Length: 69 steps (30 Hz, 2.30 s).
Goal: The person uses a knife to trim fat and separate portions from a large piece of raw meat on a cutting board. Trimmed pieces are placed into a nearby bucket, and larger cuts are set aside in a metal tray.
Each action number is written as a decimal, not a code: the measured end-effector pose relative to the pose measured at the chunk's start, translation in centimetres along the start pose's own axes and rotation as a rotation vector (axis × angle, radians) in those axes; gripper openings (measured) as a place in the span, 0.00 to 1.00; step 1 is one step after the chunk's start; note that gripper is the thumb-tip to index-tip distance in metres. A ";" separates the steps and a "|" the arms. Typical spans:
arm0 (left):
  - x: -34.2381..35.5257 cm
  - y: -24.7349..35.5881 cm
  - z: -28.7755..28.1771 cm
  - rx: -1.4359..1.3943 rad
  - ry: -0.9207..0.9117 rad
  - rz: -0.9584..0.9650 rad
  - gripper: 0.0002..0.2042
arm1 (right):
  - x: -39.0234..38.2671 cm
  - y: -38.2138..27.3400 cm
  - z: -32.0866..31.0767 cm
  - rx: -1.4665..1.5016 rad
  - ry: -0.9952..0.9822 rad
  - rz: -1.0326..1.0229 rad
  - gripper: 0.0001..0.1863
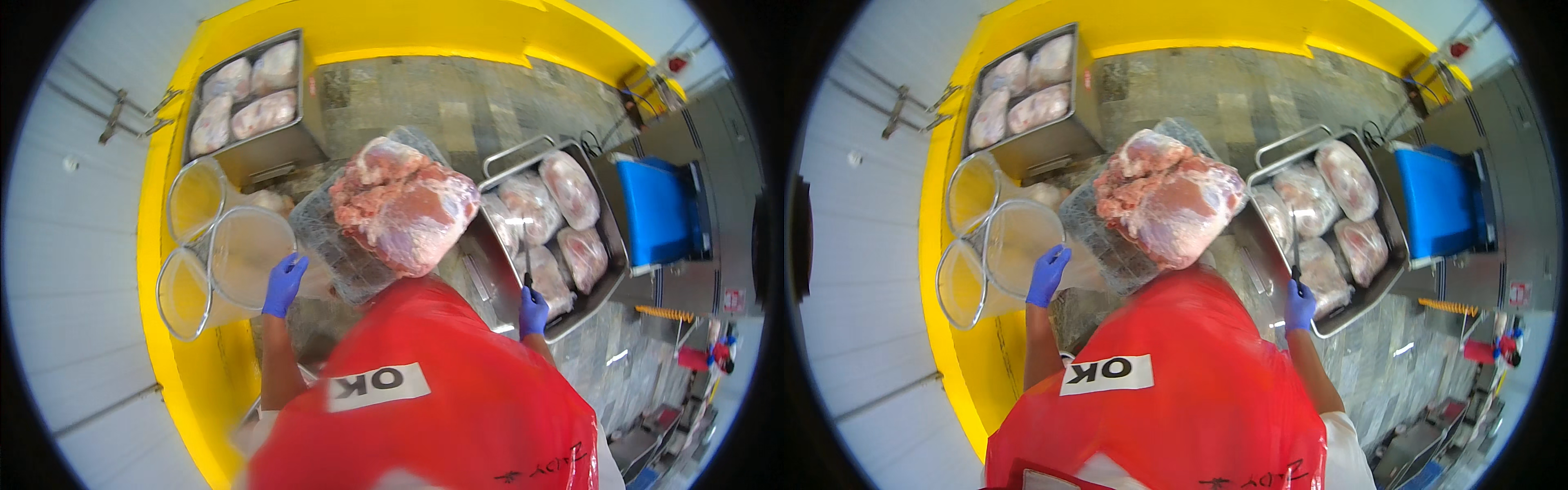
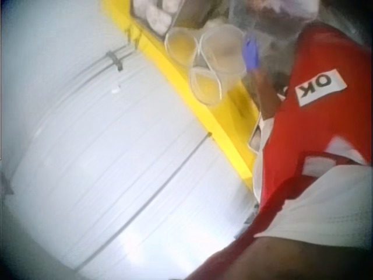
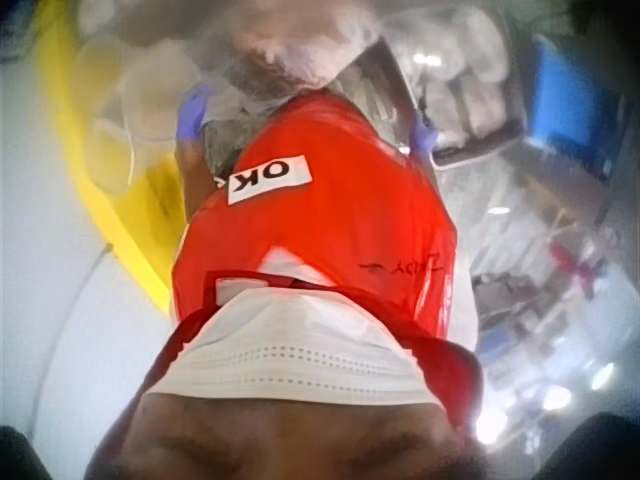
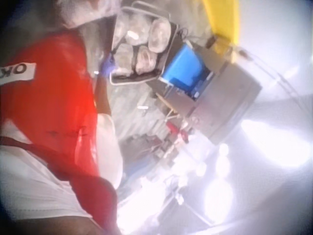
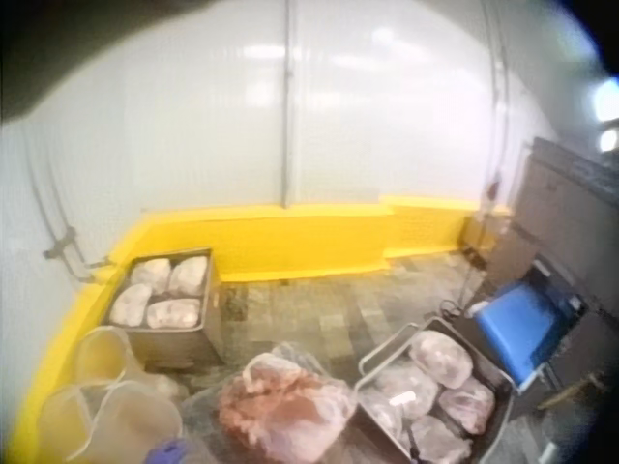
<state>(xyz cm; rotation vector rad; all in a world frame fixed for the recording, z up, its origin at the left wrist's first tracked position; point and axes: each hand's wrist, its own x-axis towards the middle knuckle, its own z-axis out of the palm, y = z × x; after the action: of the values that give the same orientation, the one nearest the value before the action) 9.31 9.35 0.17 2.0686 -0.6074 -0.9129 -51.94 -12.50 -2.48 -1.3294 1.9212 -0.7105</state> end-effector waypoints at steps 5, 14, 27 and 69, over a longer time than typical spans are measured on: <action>0.1 -1.2 -0.6 0.331 0.123 0.183 0.30 | -2.1 0.9 0.7 0.114 -0.061 0.201 0.19; -4.0 -0.8 1.3 0.360 0.042 0.066 0.32 | 3.4 -4.6 3.8 0.281 -0.253 0.241 0.20; -14.2 4.9 5.9 0.521 0.060 -0.354 0.35 | 24.4 -22.2 22.3 -0.141 -0.740 -0.669 0.28; -0.6 13.5 14.3 0.199 0.389 -0.118 0.49 | 19.4 -31.3 26.5 -0.106 -1.017 -0.684 0.22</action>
<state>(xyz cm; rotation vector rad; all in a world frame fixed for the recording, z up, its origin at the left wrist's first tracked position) -3.57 -4.72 5.02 2.3984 -0.3818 -0.5043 -17.99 -42.45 0.43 -1.9241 0.6949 -0.1259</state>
